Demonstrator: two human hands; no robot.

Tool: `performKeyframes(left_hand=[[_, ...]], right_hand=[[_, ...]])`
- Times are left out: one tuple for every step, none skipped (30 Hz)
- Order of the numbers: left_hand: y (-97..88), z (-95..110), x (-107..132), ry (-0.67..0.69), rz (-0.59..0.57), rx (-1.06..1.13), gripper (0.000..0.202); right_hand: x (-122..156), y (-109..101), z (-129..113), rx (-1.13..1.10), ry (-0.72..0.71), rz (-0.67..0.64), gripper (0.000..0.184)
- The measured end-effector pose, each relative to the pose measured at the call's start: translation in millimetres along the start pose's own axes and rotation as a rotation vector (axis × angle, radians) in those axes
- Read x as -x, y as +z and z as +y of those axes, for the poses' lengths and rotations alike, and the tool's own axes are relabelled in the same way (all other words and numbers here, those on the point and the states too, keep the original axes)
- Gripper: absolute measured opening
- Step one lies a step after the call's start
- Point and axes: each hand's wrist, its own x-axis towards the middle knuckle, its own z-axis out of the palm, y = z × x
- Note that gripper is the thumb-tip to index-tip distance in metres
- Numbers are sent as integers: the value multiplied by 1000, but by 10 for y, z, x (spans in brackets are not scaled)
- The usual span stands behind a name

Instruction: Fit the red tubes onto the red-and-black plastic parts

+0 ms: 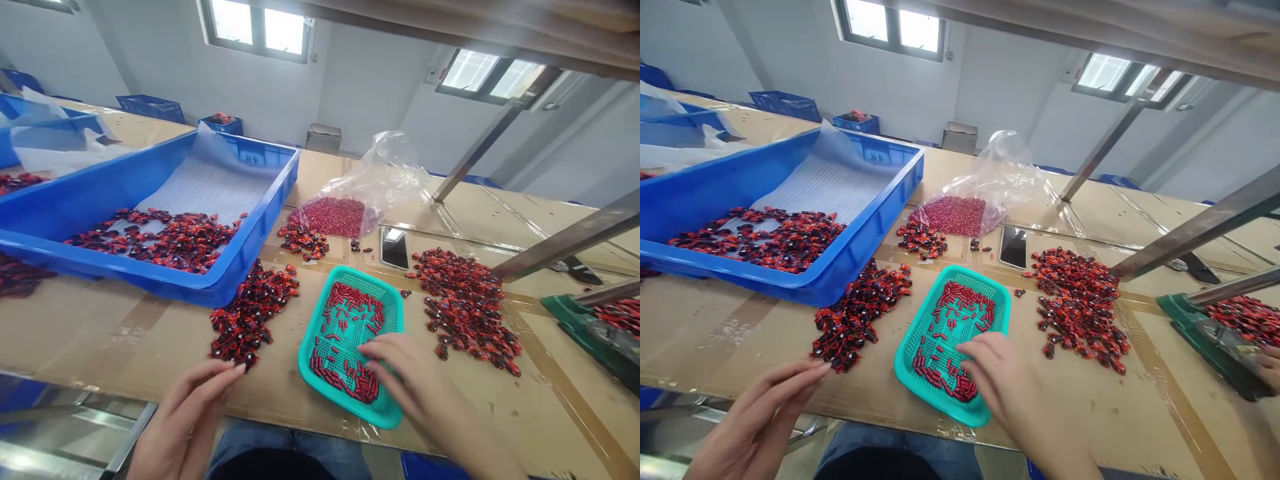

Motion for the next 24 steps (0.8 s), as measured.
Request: performKeyframes(left_hand=[[15,68,-26,-24,-23,86,24],[46,140,-56,-56,-46,176,21],[89,214,-86,-96,-70,271,18],[140,284,-116,-133,-98,376,16],[193,347,-143,-164,-125,483,14],[244,400,-165,-184,-145,577,13],[287,442,-182,-196,-150,648,13],[320,475,-193,-202,-145,686,13],[341,501,-198,-203,-135,694,14],[353,520,-198,-201,-120,679,15],[358,537,-194,-199,-103,653,17],[358,552,-190,-196,-89,629,19],[357,568,-186,-189,-75,614,21],[357,584,-186,-172,-63,607,20],[358,602,-189,-143,-53,606,20],[362,620,-196,-107,-39,610,19],[367,639,-207,-76,-23,613,19],[371,657,-221,-51,-10,613,20],[374,675,-235,-33,-5,609,22],[375,690,-249,-19,-7,603,23],[373,704,-261,-5,-12,595,25],[369,716,-272,13,-17,586,25],[364,726,-281,34,-21,579,25],[359,734,-289,60,-20,573,25]], right_hand=[[-85,31,-114,-32,3,-125,25],[-163,62,-200,-33,14,-230,28],[-232,92,-259,-13,29,-311,28],[-291,121,-294,18,44,-369,26],[-340,148,-309,51,52,-405,21],[-379,170,-313,80,55,-426,14],[-409,189,-310,104,55,-438,8],[-432,203,-304,124,55,-442,4],[-450,214,-300,143,57,-440,5],[-462,222,-297,163,58,-439,6],[-471,230,-297,185,59,-437,6],[-477,239,-297,206,60,-433,7],[-480,249,-297,228,62,-426,7],[-480,263,-296,249,63,-419,8],[-479,280,-293,269,65,-410,8],[-476,300,-289,290,68,-399,9],[-473,319,-284,309,70,-386,11],[-469,338,-278,325,70,-372,13],[-464,354,-271,336,67,-359,15],[-459,366,-265,344,62,-346,16],[-454,376,-258,347,55,-335,17],[-448,383,-250,346,47,-325,18],[-440,391,-241,341,39,-315,19],[-432,401,-229,332,32,-303,19]])
